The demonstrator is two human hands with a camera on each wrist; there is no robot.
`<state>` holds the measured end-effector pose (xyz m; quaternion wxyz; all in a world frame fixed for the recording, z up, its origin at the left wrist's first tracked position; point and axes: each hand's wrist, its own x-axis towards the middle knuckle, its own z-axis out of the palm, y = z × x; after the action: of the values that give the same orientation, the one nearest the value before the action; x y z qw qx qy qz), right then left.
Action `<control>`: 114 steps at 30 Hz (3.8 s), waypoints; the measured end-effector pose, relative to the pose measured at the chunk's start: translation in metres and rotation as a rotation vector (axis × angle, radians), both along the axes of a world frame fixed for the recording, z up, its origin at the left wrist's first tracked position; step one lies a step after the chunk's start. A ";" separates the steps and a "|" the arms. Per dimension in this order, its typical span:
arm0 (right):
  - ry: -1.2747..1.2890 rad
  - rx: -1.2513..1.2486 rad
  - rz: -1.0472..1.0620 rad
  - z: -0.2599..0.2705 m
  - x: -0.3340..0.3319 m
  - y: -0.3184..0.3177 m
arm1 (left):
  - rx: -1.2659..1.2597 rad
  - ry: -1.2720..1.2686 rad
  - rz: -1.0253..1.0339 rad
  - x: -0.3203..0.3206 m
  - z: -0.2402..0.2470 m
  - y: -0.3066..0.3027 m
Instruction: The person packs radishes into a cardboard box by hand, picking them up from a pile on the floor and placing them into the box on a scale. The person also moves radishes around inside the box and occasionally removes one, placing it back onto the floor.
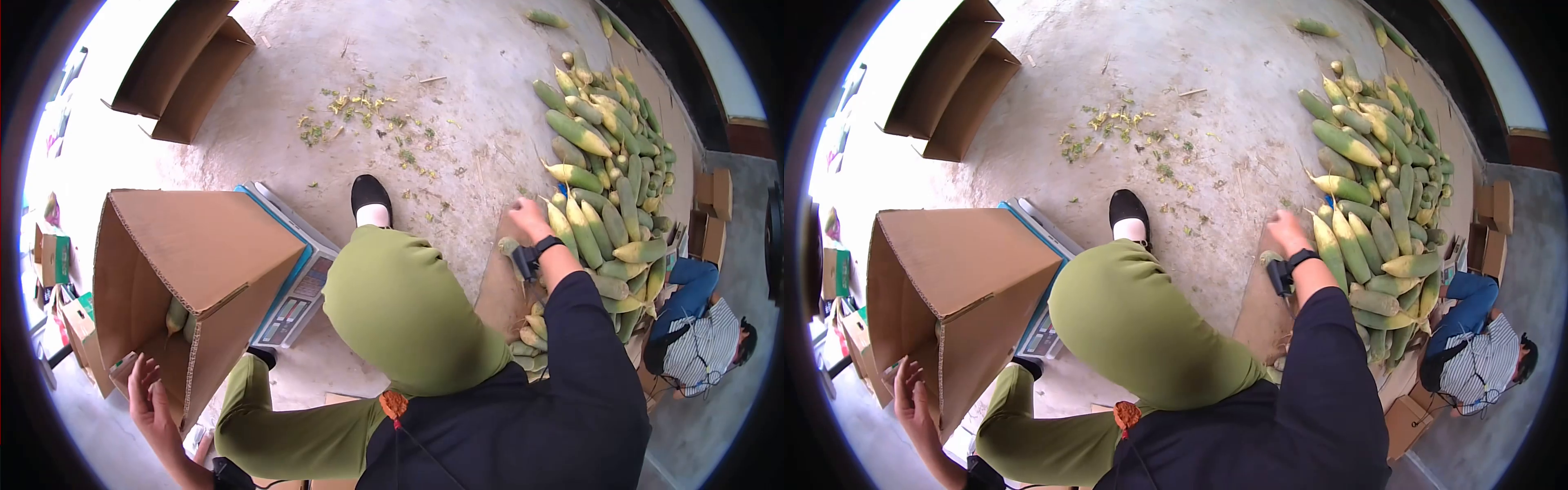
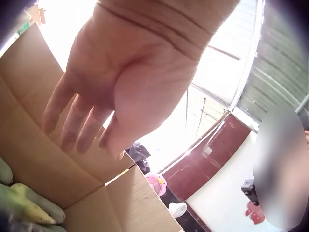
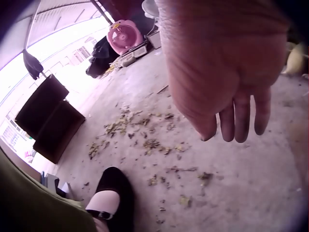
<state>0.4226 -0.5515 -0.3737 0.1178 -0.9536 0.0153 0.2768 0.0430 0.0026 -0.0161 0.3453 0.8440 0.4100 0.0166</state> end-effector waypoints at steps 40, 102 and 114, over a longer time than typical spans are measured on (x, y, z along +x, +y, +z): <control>-0.055 -0.188 -0.369 -0.020 -0.064 -0.063 | -0.047 -0.147 0.182 0.014 -0.004 -0.017; 0.511 1.555 0.471 0.360 -0.082 0.458 | -0.084 -0.071 -0.165 -0.013 0.051 0.056; 0.313 1.260 0.100 0.242 0.003 0.347 | -0.284 0.446 -0.306 0.011 -0.025 0.115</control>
<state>0.4254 -0.2042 -0.1318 0.6378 -0.6497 -0.1774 0.3736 0.0539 0.1171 -0.0415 0.3597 0.8221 0.3422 -0.2787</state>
